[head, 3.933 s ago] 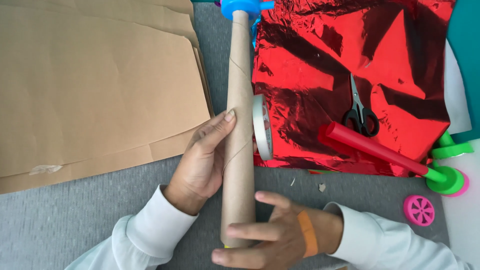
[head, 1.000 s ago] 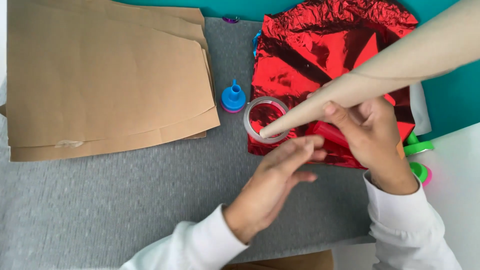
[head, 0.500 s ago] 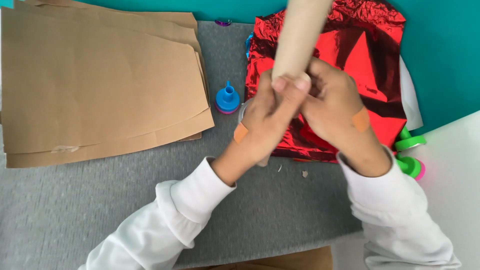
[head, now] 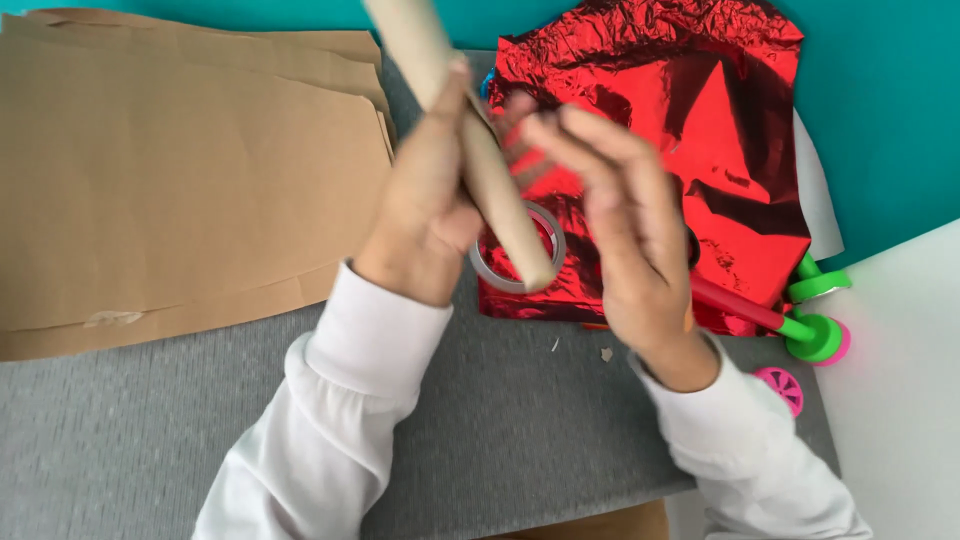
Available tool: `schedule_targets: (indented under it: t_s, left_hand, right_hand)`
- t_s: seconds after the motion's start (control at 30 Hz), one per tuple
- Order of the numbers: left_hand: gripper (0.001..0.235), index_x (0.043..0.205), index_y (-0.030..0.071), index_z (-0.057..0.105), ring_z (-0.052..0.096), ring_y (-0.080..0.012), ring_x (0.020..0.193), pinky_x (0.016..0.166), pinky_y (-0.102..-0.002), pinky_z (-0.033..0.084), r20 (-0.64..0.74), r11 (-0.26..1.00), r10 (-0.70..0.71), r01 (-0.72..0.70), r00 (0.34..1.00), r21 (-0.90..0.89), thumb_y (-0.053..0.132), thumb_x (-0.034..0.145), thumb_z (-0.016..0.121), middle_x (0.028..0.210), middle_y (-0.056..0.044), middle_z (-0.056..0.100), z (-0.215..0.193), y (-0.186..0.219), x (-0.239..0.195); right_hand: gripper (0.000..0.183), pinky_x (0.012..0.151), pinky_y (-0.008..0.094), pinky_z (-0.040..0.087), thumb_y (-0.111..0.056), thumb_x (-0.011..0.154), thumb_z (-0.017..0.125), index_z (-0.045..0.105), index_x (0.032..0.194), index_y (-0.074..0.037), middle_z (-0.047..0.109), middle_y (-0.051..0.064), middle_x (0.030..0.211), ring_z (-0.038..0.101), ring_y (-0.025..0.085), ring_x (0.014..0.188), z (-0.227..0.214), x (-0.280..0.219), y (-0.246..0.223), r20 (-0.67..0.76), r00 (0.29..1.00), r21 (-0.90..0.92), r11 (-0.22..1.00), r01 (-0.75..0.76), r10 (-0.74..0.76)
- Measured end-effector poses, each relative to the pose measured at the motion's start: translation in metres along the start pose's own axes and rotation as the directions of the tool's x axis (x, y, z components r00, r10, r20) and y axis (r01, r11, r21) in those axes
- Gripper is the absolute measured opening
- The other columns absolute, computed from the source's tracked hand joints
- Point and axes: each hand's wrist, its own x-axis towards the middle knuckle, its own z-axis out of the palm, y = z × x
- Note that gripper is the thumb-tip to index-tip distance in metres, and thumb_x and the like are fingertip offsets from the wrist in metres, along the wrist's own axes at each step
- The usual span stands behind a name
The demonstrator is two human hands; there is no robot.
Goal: Rolling a sheet of brown paper around a yellow plastic tube and securing it with adhesive tape.
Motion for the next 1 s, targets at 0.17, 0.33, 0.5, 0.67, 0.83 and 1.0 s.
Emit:
schedule_targets:
  t_s: [0.17,0.33,0.5,0.67,0.83,1.0]
  left_hand:
    - [0.029,0.098,0.003,0.054,0.053,-0.0140,0.058,0.051,-0.026,0.049,0.030,0.966,0.128,-0.118,0.991,-0.230,0.029,0.092,0.067,0.073,-0.006,0.054,-0.005,0.023,0.023]
    - [0.029,0.097,0.003,0.053,0.046,-0.0091,0.054,0.045,-0.023,0.041,0.041,0.955,0.218,-0.205,0.975,-0.215,0.030,0.093,0.064,0.071,-0.004,0.050,0.004,0.018,0.015]
    - [0.032,0.089,0.002,0.053,0.044,-0.0083,0.054,0.045,-0.023,0.040,-0.008,0.930,0.355,-0.354,0.935,-0.098,0.032,0.089,0.064,0.068,-0.003,0.049,0.006,0.026,0.004]
    - [0.029,0.096,-0.001,0.056,0.048,-0.0112,0.057,0.050,-0.026,0.042,-0.011,0.882,0.460,-0.459,0.888,-0.106,0.027,0.091,0.063,0.073,-0.007,0.054,-0.008,0.053,0.002]
    - [0.032,0.097,-0.004,0.055,0.048,-0.0117,0.057,0.049,-0.026,0.042,-0.010,0.878,0.452,-0.447,0.892,-0.174,0.025,0.089,0.065,0.074,-0.009,0.055,-0.018,0.059,0.016]
    - [0.028,0.096,0.002,0.049,0.044,-0.0083,0.056,0.048,-0.022,0.040,0.062,0.890,0.346,-0.307,0.936,-0.337,0.028,0.095,0.059,0.071,-0.004,0.051,-0.037,0.059,0.040]
  right_hand:
    - [0.023,0.113,0.046,0.054,-0.009,0.103,0.051,0.041,0.123,-0.006,0.055,0.021,0.132,0.063,0.035,0.123,0.011,-0.025,0.042,-0.235,0.916,-0.289,0.923,0.252,-0.324]
    - [0.032,0.105,0.049,0.060,-0.009,0.093,0.072,0.050,0.117,-0.009,0.050,0.014,0.130,0.062,0.033,0.116,0.010,-0.032,0.049,-0.079,0.888,-0.488,0.795,0.362,-0.453]
    - [0.029,0.108,0.046,0.058,-0.004,0.094,0.066,0.046,0.115,-0.007,0.051,0.015,0.129,0.062,0.033,0.117,0.014,-0.038,0.056,-0.121,0.929,-0.395,0.876,0.278,-0.349]
    - [0.039,0.093,0.039,0.050,-0.002,0.091,0.071,0.053,0.126,0.003,0.062,0.017,0.118,0.060,0.030,0.104,0.021,-0.006,0.065,0.021,0.999,-0.533,0.845,0.047,-0.042]
    - [0.072,0.099,0.043,0.049,-0.022,0.085,0.084,0.049,0.144,-0.001,0.062,0.018,0.133,0.058,0.035,0.117,0.041,0.016,0.098,0.194,0.980,-0.586,0.806,0.084,0.039]
    - [0.034,0.072,0.038,0.051,-0.010,0.095,0.068,0.054,0.125,-0.001,0.065,0.017,0.103,0.063,0.027,0.081,0.047,0.009,0.122,0.093,0.975,-0.440,0.887,-0.143,0.204]
